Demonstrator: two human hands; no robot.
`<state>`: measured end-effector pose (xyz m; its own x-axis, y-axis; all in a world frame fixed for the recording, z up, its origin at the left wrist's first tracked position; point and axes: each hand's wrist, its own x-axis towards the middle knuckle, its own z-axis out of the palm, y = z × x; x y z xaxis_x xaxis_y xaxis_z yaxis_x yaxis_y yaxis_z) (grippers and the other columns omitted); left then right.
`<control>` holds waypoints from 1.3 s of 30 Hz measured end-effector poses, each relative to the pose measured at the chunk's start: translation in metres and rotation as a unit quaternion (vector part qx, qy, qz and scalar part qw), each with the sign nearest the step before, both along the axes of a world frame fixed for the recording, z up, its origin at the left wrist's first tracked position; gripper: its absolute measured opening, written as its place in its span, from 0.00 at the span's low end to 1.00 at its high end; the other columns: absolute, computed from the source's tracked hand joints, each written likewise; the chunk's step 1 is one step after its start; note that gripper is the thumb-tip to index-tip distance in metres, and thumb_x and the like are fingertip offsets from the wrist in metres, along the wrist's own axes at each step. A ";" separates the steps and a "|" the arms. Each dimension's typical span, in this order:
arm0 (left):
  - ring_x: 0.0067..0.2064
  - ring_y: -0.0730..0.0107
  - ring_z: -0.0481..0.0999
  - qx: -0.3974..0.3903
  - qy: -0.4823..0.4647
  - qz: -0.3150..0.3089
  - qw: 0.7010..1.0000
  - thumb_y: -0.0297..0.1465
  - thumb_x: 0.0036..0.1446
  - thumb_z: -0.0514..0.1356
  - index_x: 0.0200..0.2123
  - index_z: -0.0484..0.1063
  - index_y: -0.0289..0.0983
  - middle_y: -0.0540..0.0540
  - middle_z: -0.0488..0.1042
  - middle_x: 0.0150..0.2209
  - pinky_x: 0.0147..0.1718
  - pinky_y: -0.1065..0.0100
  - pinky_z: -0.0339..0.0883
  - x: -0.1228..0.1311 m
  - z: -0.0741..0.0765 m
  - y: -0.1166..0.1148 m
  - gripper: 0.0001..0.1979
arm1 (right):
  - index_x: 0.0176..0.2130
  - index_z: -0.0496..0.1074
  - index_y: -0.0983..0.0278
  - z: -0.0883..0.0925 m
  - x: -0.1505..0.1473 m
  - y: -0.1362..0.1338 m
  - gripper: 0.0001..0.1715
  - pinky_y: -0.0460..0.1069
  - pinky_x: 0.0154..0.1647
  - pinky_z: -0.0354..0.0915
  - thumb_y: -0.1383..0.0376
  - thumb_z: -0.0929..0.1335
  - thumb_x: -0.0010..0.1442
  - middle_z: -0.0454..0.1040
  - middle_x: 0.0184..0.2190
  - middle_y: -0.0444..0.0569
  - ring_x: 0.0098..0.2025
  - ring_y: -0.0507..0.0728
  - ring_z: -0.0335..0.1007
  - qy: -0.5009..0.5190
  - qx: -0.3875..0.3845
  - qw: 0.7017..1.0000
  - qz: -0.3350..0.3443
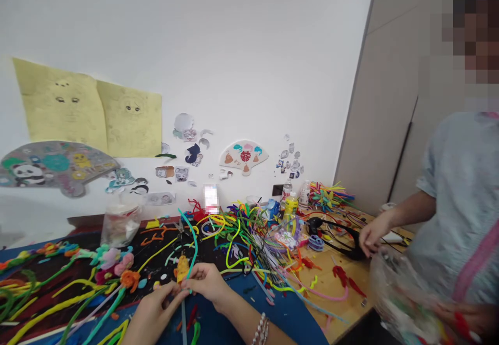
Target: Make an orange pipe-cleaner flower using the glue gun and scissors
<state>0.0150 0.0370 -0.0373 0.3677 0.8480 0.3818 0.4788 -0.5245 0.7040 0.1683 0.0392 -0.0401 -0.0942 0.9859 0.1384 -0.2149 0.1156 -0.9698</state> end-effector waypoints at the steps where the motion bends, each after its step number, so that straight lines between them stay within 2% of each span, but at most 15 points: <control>1: 0.21 0.69 0.66 -0.001 0.003 0.001 1.000 0.47 0.48 0.58 0.22 0.71 0.39 0.51 0.69 0.19 0.24 0.73 0.58 0.000 0.000 0.000 0.17 | 0.22 0.70 0.68 0.000 0.000 0.000 0.27 0.43 0.21 0.54 0.50 0.76 0.28 0.73 0.21 0.43 0.19 0.45 0.59 -0.001 0.001 1.000 0.001; 6: 0.20 0.72 0.64 -0.017 -0.012 0.014 1.000 0.48 0.47 0.58 0.20 0.68 0.38 0.53 0.65 0.17 0.22 0.73 0.56 0.004 0.001 0.000 0.19 | 0.21 0.68 0.68 0.000 0.000 0.001 0.28 0.43 0.22 0.55 0.50 0.76 0.28 0.73 0.23 0.43 0.19 0.45 0.60 -0.002 0.000 1.000 0.004; 12: 0.14 0.77 0.59 -0.159 -0.077 -0.019 0.984 0.52 0.44 0.57 0.23 0.67 0.36 0.56 0.61 0.15 0.16 0.74 0.51 0.005 -0.005 0.003 0.23 | 0.23 0.69 0.67 0.000 -0.002 0.001 0.27 0.44 0.23 0.57 0.50 0.76 0.30 0.72 0.22 0.43 0.21 0.47 0.63 0.002 0.002 1.000 0.009; 16: 0.13 0.79 0.58 -0.193 -0.119 -0.035 0.973 0.53 0.42 0.59 0.22 0.68 0.35 0.56 0.61 0.15 0.16 0.74 0.50 0.004 -0.006 0.006 0.24 | 0.25 0.70 0.67 -0.004 -0.003 0.003 0.28 0.44 0.23 0.58 0.49 0.76 0.31 0.71 0.22 0.42 0.21 0.48 0.63 0.002 0.005 1.000 0.007; 22: 0.13 0.79 0.59 -0.206 -0.155 -0.035 0.965 0.54 0.40 0.59 0.20 0.67 0.36 0.56 0.63 0.14 0.16 0.74 0.51 0.004 -0.005 0.008 0.24 | 0.24 0.69 0.67 -0.005 -0.003 0.004 0.29 0.44 0.23 0.59 0.48 0.75 0.29 0.71 0.20 0.41 0.20 0.47 0.63 -0.002 0.007 1.000 -0.006; 26: 0.16 0.74 0.66 -0.236 -0.162 -0.057 0.957 0.53 0.43 0.59 0.22 0.68 0.35 0.52 0.67 0.13 0.19 0.73 0.60 0.004 -0.007 0.009 0.24 | 0.25 0.70 0.68 -0.003 -0.003 0.002 0.30 0.44 0.23 0.59 0.48 0.75 0.30 0.70 0.20 0.41 0.20 0.47 0.62 -0.008 0.007 1.000 -0.012; 30: 0.23 0.69 0.71 -0.253 -0.189 -0.063 0.947 0.50 0.40 0.62 0.24 0.70 0.35 0.49 0.73 0.19 0.23 0.71 0.65 0.002 -0.009 0.011 0.22 | 0.24 0.71 0.68 -0.003 -0.002 0.002 0.29 0.44 0.23 0.58 0.48 0.76 0.29 0.72 0.21 0.43 0.21 0.47 0.63 -0.014 0.006 1.000 -0.009; 33: 0.23 0.69 0.72 -0.255 -0.188 -0.064 0.946 0.50 0.38 0.63 0.23 0.70 0.35 0.49 0.73 0.19 0.23 0.71 0.66 0.001 -0.010 0.012 0.22 | 0.24 0.71 0.68 -0.005 -0.001 0.003 0.29 0.44 0.23 0.58 0.49 0.76 0.29 0.72 0.21 0.42 0.20 0.47 0.63 -0.016 0.005 1.000 -0.006; 39: 0.20 0.73 0.67 -0.231 -0.168 -0.078 0.955 0.49 0.41 0.63 0.22 0.68 0.35 0.51 0.70 0.17 0.21 0.72 0.63 0.002 -0.013 0.011 0.21 | 0.23 0.70 0.68 -0.005 -0.001 0.003 0.27 0.43 0.21 0.56 0.50 0.76 0.29 0.71 0.20 0.41 0.19 0.46 0.62 -0.024 -0.006 1.000 0.017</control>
<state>0.0165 0.0484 -0.0501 0.4262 0.8993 0.0982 0.1263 -0.1666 0.9779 0.1677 0.0423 -0.0454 -0.1339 0.9837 0.1202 -0.1718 0.0964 -0.9804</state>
